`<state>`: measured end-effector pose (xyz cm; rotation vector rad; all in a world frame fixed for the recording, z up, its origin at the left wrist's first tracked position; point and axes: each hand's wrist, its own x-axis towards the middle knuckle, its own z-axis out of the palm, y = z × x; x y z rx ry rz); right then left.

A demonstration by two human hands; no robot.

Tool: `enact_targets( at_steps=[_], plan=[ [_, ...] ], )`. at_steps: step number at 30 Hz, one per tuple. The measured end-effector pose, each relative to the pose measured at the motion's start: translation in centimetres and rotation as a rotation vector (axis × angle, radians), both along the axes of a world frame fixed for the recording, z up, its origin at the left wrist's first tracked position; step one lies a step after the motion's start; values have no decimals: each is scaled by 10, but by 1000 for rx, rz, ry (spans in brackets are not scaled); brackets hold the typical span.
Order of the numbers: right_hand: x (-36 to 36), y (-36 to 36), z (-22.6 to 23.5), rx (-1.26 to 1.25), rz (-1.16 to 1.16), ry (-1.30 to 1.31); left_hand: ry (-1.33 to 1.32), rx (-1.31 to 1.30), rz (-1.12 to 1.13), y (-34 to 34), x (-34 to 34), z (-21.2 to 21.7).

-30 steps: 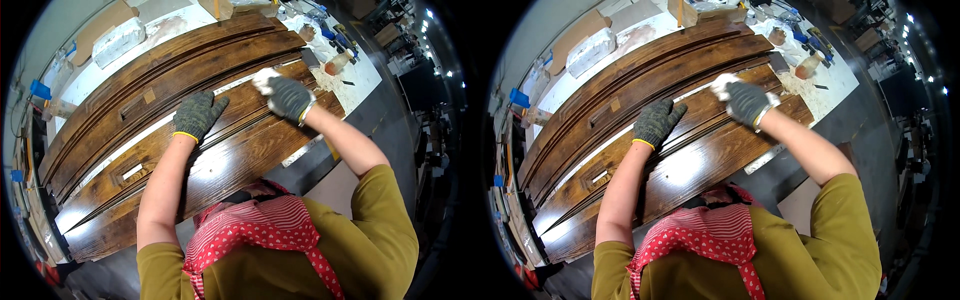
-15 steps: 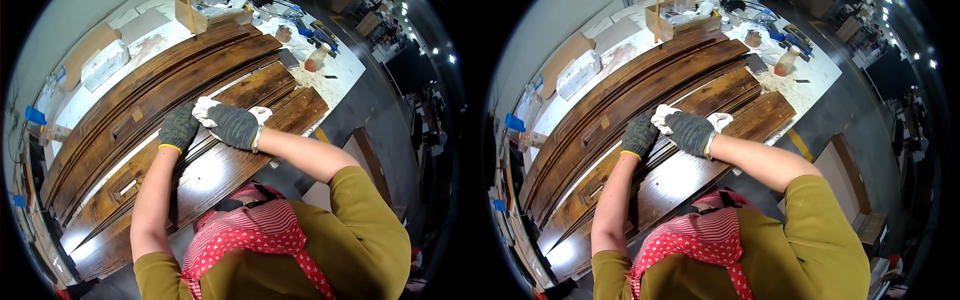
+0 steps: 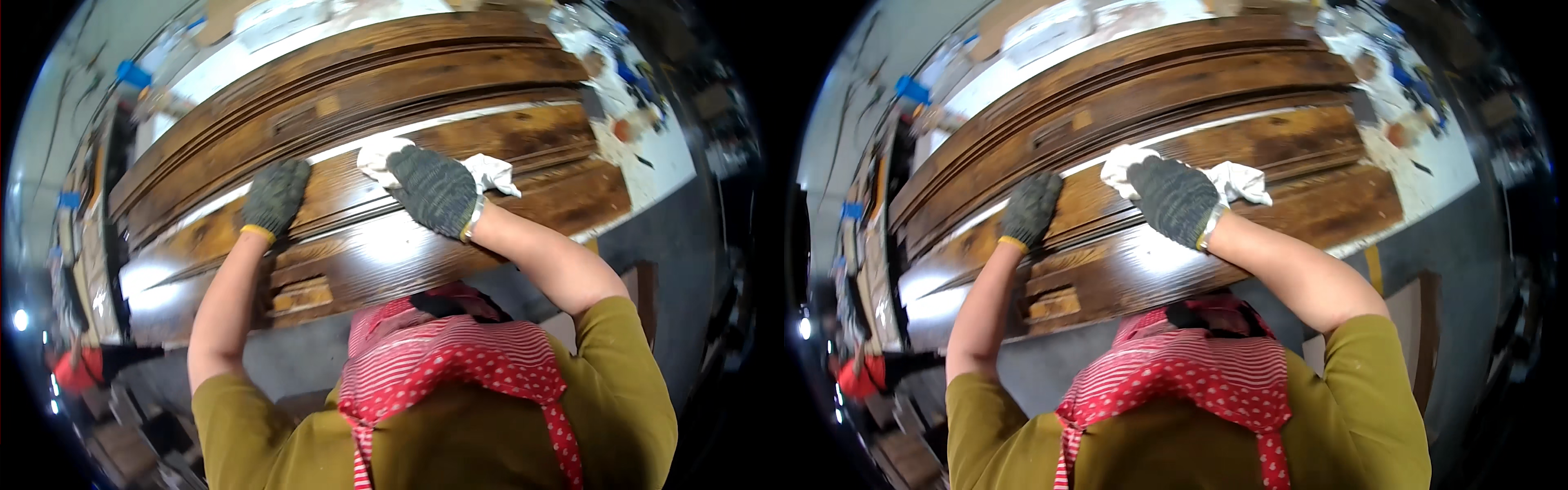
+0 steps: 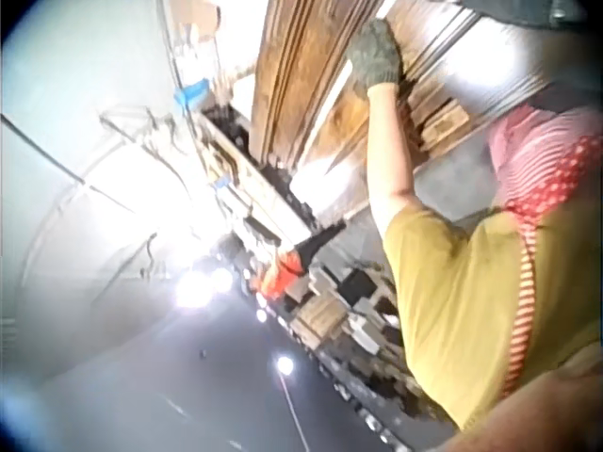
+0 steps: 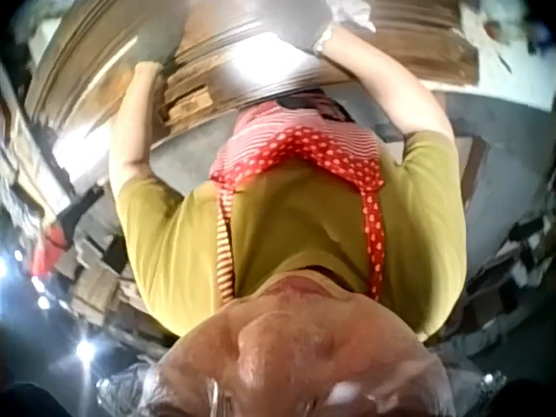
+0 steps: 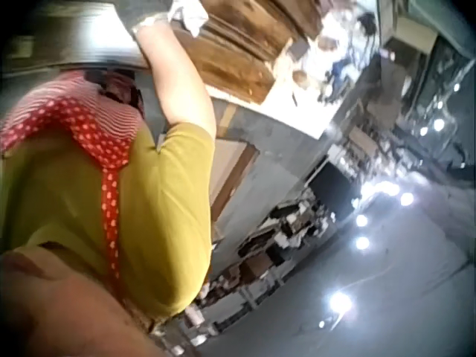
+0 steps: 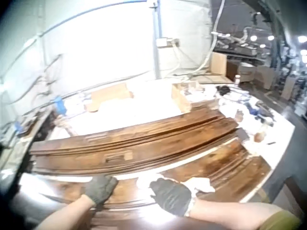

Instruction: The person wipes wooden boards with a cloth, turning and repositioning each board to wipe its surfaces by hand.

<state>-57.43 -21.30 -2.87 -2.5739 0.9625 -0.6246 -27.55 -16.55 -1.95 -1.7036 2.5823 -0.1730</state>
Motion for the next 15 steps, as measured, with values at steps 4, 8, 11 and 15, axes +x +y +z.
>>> enact_targets(
  at_steps=[4, 8, 11, 15],
  plan=[
    [-39, -25, 32, -252, 89, 55, 46, 44, 72, 2, 7, -11],
    [-64, -50, 37, -81, -209, 170, 191, 102, 175, -3, -14, 12],
    [2, -16, 47, 62, -343, 513, 265, 98, 268, 2, -5, 7],
    [126, 44, 20, -117, 256, -185, 597, 47, 121, 8, 21, 9]
  ],
)
